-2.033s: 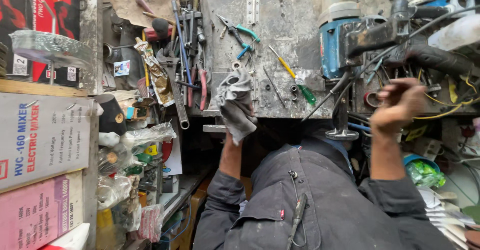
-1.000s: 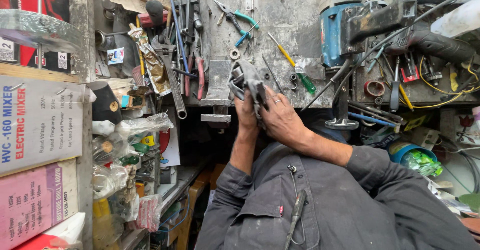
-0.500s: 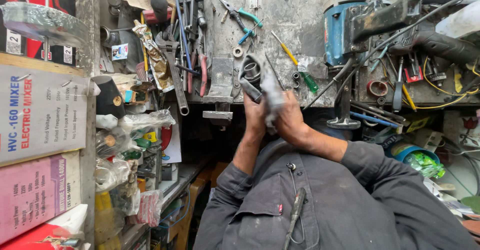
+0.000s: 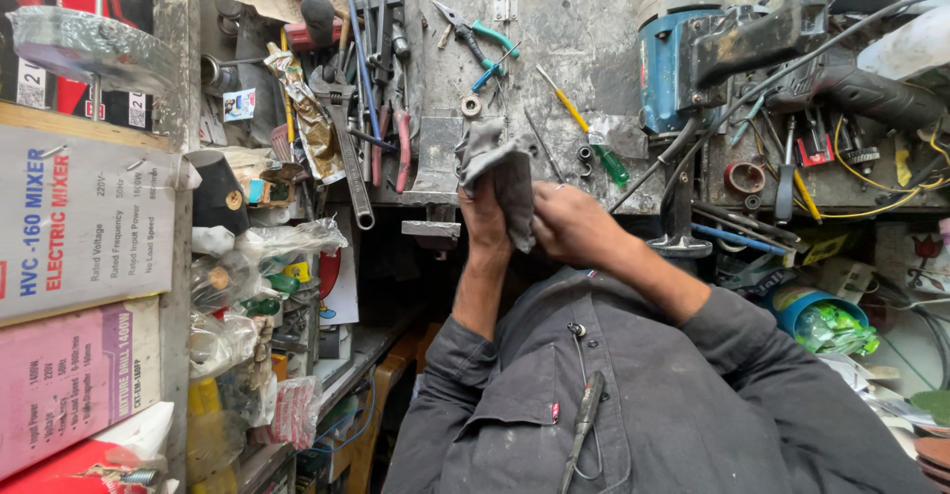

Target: The person works on a cylindrical metal drill chuck at a cluttered workbench, turning and fitting its internal components by hand, using a screwdriver to work inside the chuck, and wiping the assembly with a cloth. They hold the chuck up and continue manipulating its parts throughout the episode.

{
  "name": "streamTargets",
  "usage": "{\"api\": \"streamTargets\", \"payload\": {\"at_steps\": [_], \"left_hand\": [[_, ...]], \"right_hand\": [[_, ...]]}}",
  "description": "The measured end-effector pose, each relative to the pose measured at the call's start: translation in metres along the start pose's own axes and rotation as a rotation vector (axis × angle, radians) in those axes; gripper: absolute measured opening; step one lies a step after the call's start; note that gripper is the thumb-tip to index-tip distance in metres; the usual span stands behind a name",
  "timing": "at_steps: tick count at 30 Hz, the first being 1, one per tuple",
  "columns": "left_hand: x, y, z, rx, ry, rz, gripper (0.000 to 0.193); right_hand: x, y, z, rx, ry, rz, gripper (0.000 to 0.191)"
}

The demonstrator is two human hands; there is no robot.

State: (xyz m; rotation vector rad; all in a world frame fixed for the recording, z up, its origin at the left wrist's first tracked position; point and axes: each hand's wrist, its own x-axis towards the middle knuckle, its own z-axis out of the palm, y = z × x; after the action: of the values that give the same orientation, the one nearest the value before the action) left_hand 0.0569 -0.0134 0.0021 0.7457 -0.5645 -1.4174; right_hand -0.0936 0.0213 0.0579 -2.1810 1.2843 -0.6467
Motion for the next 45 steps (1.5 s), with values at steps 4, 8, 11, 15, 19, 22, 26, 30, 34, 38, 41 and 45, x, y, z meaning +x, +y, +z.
{"api": "streamTargets", "payload": {"at_steps": [4, 8, 11, 15, 19, 22, 26, 30, 34, 38, 41, 45], "left_hand": [[0.001, -0.007, -0.023, -0.023, 0.085, -0.083, 0.036], [-0.004, -0.009, -0.031, -0.169, -0.007, -0.27, 0.047], [-0.008, -0.013, -0.028, -0.24, -0.134, -0.359, 0.047], [-0.012, -0.015, -0.026, -0.263, -0.146, -0.432, 0.046], [-0.011, -0.011, -0.032, -0.321, -0.266, -0.471, 0.058], [-0.011, -0.01, -0.034, -0.266, -0.217, -0.433, 0.055], [-0.013, -0.01, -0.031, -0.178, -0.183, -0.405, 0.05], [-0.016, -0.011, -0.029, -0.176, -0.258, -0.405, 0.052], [-0.017, -0.011, -0.027, -0.091, -0.251, -0.357, 0.049], [-0.018, -0.01, -0.026, -0.148, -0.252, -0.37, 0.055], [-0.017, -0.009, -0.027, -0.136, -0.24, -0.365, 0.057], [-0.017, -0.01, -0.026, -0.133, -0.252, -0.352, 0.058]], "right_hand": [[-0.018, 0.026, -0.022, 0.107, 0.243, 0.117, 0.035], [-0.032, 0.066, -0.021, -0.159, 0.294, 0.399, 0.013], [-0.038, 0.088, -0.005, -0.313, 0.269, 0.311, 0.009], [-0.034, 0.103, 0.012, -0.49, 0.205, 0.16, 0.014], [-0.032, 0.105, 0.013, -0.494, 0.162, 0.185, 0.013], [-0.035, 0.102, 0.009, -0.11, 0.268, 0.308, 0.011], [-0.039, 0.102, 0.002, 0.613, 0.267, 0.475, 0.016], [-0.047, 0.098, -0.001, 0.998, 0.252, 0.526, 0.019], [-0.053, 0.091, -0.009, 1.148, 0.264, 0.5, 0.018], [-0.051, 0.079, -0.015, 1.019, 0.315, 0.536, 0.018], [-0.047, 0.068, -0.02, 0.888, 0.354, 0.49, 0.019], [-0.042, 0.055, -0.031, 0.583, 0.378, 0.425, 0.019]]}}
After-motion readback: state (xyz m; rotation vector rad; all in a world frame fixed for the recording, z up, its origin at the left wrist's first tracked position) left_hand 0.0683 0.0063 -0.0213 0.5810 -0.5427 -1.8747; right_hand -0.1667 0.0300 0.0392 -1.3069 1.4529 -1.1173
